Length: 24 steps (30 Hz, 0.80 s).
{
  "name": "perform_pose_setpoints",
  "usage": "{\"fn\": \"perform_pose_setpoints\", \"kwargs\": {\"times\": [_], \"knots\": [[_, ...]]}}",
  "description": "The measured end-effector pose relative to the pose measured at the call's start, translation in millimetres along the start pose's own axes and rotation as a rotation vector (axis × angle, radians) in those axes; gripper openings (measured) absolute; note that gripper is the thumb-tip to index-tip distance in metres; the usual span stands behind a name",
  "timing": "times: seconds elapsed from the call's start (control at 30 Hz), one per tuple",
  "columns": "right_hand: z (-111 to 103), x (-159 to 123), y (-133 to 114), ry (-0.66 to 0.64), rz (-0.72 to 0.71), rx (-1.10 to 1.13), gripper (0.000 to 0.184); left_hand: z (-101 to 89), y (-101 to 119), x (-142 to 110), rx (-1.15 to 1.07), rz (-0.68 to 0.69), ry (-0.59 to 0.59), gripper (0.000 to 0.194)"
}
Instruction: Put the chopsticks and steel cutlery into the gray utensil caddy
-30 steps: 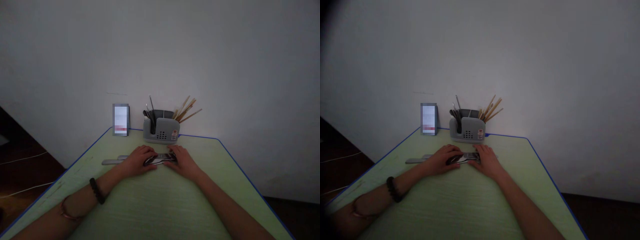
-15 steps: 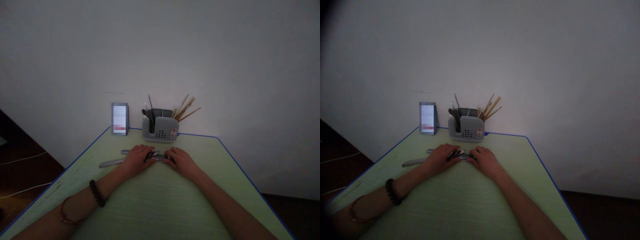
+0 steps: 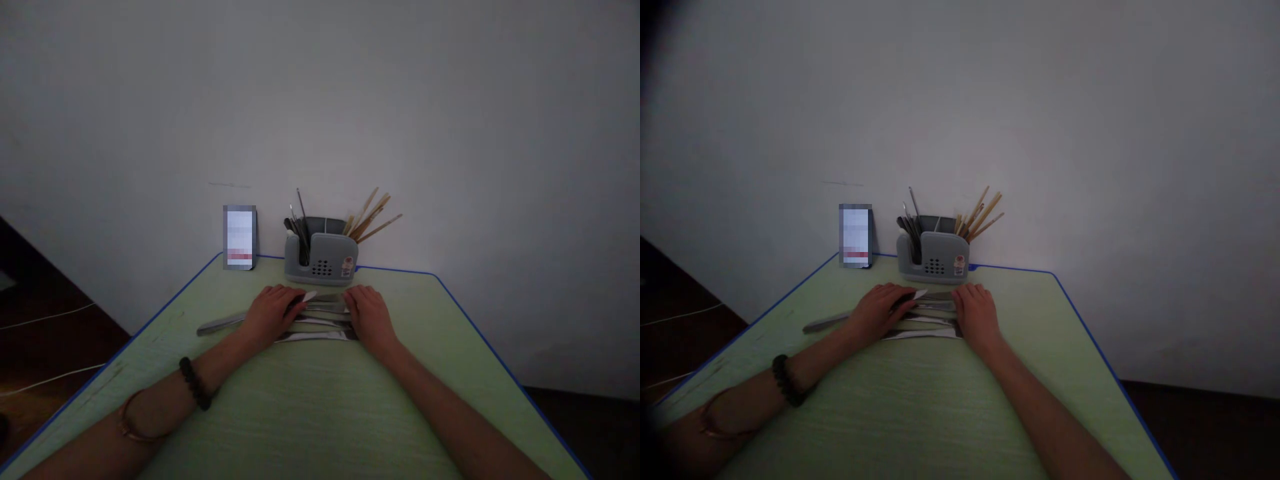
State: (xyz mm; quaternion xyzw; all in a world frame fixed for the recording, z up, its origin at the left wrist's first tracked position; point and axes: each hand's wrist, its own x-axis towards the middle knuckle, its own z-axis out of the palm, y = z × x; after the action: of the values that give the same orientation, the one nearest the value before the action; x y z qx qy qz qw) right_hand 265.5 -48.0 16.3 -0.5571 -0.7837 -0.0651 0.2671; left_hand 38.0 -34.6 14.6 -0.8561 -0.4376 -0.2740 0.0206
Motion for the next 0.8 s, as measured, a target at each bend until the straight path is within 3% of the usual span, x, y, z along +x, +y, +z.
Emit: {"fn": "perform_pose_setpoints", "kwargs": {"times": [0.13, 0.3, 0.5, 0.67, 0.8], "knots": [[1.5, 0.1, 5.1, 0.063, 0.027, 0.133, 0.033, 0.0, -2.0, 0.7, 0.018, 0.014, 0.084, 0.028], [1.0, 1.1, 8.5, 0.051, 0.119, 0.296, 0.034, -0.9, -6.4, -1.2, 0.009, 0.108, 0.146, 0.029], [-0.8, 2.6, 10.0, 0.07, 0.188, 0.357, 0.033, -1.3, 8.4, -6.4, -0.037, 0.199, 0.013, 0.028], [-3.3, 3.0, 8.4, 0.1, 0.206, 0.367, 0.033, -5.8, 12.9, -3.0, -0.2, -0.009, -0.052, 0.031], [-6.4, 2.8, 6.8, 0.15, 0.214, 0.4, 0.033, -5.3, 3.3, 1.9, -0.37, -0.179, -0.024, 0.033]]}}
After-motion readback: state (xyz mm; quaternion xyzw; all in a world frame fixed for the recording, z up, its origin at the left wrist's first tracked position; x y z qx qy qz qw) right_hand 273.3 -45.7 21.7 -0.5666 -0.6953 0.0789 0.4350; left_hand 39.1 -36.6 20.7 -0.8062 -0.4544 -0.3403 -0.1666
